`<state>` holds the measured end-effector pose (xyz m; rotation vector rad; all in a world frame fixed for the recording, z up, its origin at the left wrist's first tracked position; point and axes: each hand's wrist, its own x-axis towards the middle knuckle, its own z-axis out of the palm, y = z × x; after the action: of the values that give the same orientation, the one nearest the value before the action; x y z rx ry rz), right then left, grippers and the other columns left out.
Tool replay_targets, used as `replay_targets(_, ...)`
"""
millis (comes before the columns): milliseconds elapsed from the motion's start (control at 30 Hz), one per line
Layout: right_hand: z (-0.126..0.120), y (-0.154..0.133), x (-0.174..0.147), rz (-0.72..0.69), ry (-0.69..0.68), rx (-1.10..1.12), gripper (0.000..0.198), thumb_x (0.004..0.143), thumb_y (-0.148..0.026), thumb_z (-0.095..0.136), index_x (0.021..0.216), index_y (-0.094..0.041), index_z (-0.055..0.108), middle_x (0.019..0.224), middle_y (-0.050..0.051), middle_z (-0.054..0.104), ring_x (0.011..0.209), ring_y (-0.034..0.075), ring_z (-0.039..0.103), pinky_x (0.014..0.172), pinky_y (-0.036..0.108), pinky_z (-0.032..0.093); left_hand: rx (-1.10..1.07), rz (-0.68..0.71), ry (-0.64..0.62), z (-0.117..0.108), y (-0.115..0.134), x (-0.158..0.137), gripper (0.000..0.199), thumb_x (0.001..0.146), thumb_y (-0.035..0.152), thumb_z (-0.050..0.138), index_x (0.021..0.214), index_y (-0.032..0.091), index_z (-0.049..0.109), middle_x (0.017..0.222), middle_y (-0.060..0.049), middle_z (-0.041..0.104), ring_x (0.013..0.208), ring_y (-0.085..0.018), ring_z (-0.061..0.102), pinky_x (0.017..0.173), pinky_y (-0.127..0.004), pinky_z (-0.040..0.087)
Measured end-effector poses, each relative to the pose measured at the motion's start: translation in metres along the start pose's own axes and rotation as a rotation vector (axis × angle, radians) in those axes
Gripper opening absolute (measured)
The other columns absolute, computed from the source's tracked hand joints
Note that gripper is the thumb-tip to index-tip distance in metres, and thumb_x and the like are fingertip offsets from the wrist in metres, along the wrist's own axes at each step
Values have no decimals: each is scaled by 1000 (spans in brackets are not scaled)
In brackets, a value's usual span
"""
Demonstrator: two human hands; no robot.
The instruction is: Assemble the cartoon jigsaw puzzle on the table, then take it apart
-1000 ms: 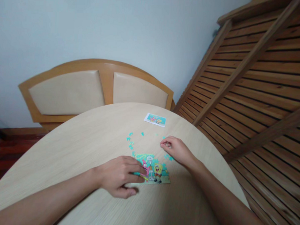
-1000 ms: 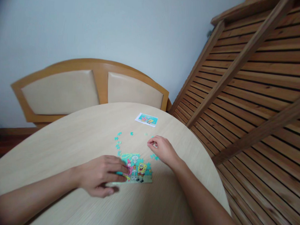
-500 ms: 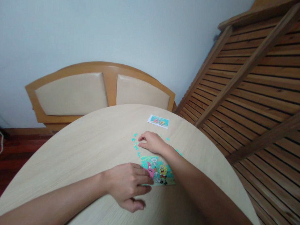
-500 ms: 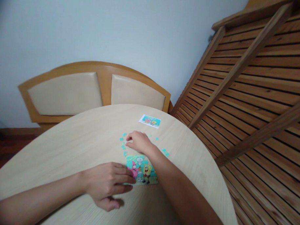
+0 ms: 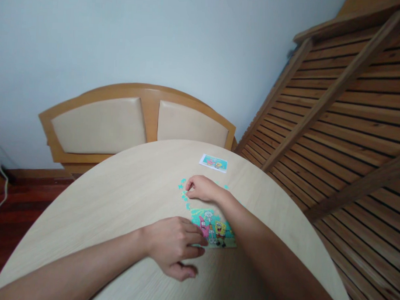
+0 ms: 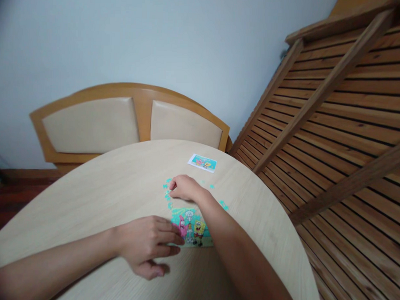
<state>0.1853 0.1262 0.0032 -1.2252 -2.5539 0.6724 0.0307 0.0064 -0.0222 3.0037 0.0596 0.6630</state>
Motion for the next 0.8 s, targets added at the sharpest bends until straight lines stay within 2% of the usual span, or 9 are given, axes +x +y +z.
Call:
replay_targets(200, 7, 1, -7, -42, 65, 104, 18, 68, -10, 68, 85, -16, 72, 73, -1, 70, 67, 13, 62, 61, 20, 42, -5, -16, -3, -2, -2, 0, 32, 91, 39, 54, 101, 12, 69, 109, -14, 71, 94, -26, 68, 77, -38, 58)
replay_targets(467, 10, 8, -17, -53, 99, 248, 23, 70, -3, 63, 88, -14, 72, 73, -1, 69, 68, 12, 61, 63, 19, 45, -21, -48, -11, -5, -6, -3, 29, 91, 37, 54, 104, 14, 66, 109, -15, 70, 98, -26, 67, 84, -39, 58)
replay_targets(533, 4, 15, -30, -37, 118, 296, 18, 75, -6, 63, 89, -14, 72, 74, 1, 69, 69, 12, 62, 63, 20, 45, -23, -65, -22, -6, -8, -4, 28, 92, 36, 55, 104, 13, 66, 111, -15, 70, 101, -27, 67, 87, -39, 58)
replay_targets(633, -9, 26, -59, -46, 128, 333, 10, 83, -19, 65, 89, -15, 72, 87, 4, 72, 78, 15, 64, 71, 24, 48, -25, -83, -33, -7, -9, -4, 25, 92, 34, 56, 104, 14, 64, 112, -14, 69, 103, -27, 66, 90, -39, 57)
replay_targets(733, -16, 37, -86, -42, 133, 362, 16, 90, -28, 61, 94, -17, 71, 92, 5, 73, 84, 17, 66, 75, 27, 49, -28, -82, -28, -8, -8, -3, 23, 91, 33, 57, 103, 15, 63, 111, -14, 69, 103, -26, 66, 90, -38, 57)
replay_targets(800, -15, 43, -98, -24, 204, 356, 19, 93, -31, 59, 96, -17, 72, 94, 6, 74, 89, 19, 66, 80, 30, 50, -24, -80, -25, -8, -7, -2, 22, 90, 32, 57, 102, 15, 63, 110, -15, 69, 103, -26, 66, 89, -38, 58)
